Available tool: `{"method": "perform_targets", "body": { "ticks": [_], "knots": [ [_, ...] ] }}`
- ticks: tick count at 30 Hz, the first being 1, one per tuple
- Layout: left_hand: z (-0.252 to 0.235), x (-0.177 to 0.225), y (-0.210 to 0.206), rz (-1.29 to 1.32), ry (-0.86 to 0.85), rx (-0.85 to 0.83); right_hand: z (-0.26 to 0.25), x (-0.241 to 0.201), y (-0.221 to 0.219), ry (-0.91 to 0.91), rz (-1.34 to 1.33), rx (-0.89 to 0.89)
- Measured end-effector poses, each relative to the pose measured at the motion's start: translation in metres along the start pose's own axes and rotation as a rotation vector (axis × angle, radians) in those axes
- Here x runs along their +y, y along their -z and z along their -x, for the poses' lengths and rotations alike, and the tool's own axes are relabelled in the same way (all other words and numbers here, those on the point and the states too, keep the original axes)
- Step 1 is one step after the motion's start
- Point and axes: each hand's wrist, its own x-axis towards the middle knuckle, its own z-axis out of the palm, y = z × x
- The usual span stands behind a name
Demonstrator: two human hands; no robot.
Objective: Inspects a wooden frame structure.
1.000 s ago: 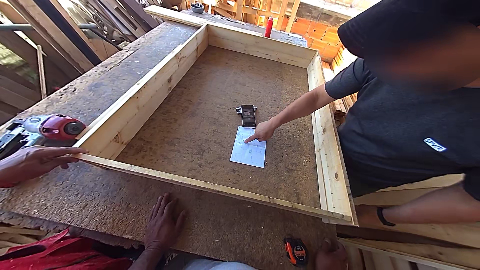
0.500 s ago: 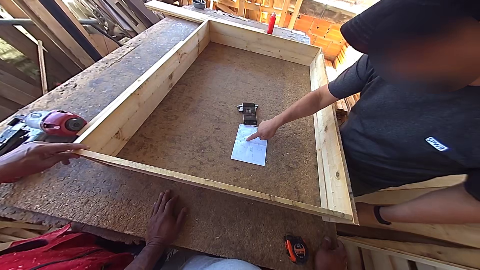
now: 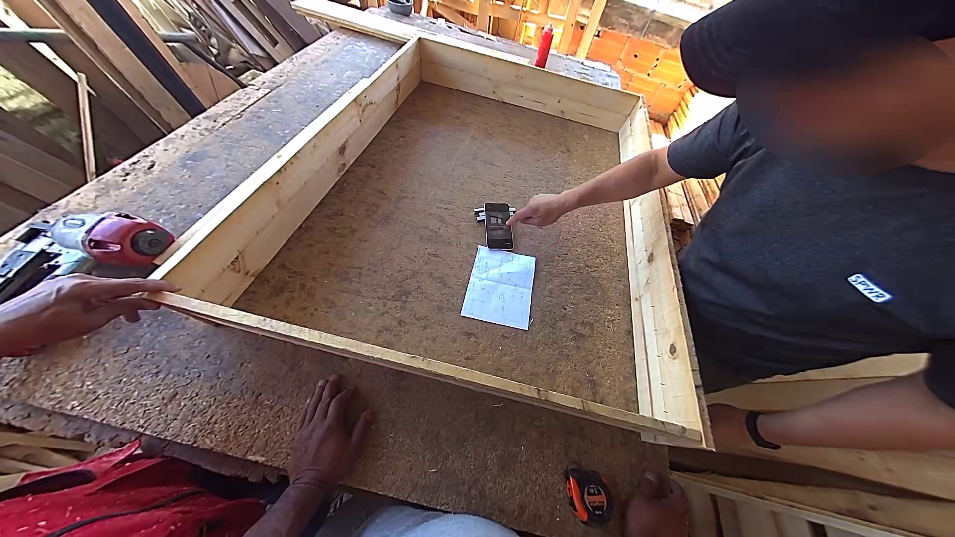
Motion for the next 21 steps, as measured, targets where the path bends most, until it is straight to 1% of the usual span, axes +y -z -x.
{"method": "perform_targets", "body": {
  "ticks": [5, 11, 14, 17, 21],
  "knots": [
    [0.000, 0.000, -0.001, -0.001, -0.006, 0.012, 0.004, -0.007, 0.007, 0.006, 0.007, -0.015],
    [0.000, -0.003, -0.004, -0.010, 0.003, 0.003, -0.010, 0.021, -0.016, 0.036, 0.011, 0.040],
    [0.000, -0.003, -0.003, -0.005, -0.003, 0.007, -0.006, 0.015, -0.012, 0.025, 0.030, 0.033],
    [0.000, -0.001, -0.001, 0.005, -0.010, 0.012, 0.003, -0.004, 0.005, -0.004, 0.001, -0.019],
    [-0.001, -0.001, -0.001, 0.002, -0.008, 0.014, 0.004, -0.006, 0.007, -0.006, 0.004, -0.012]
  ]
}}
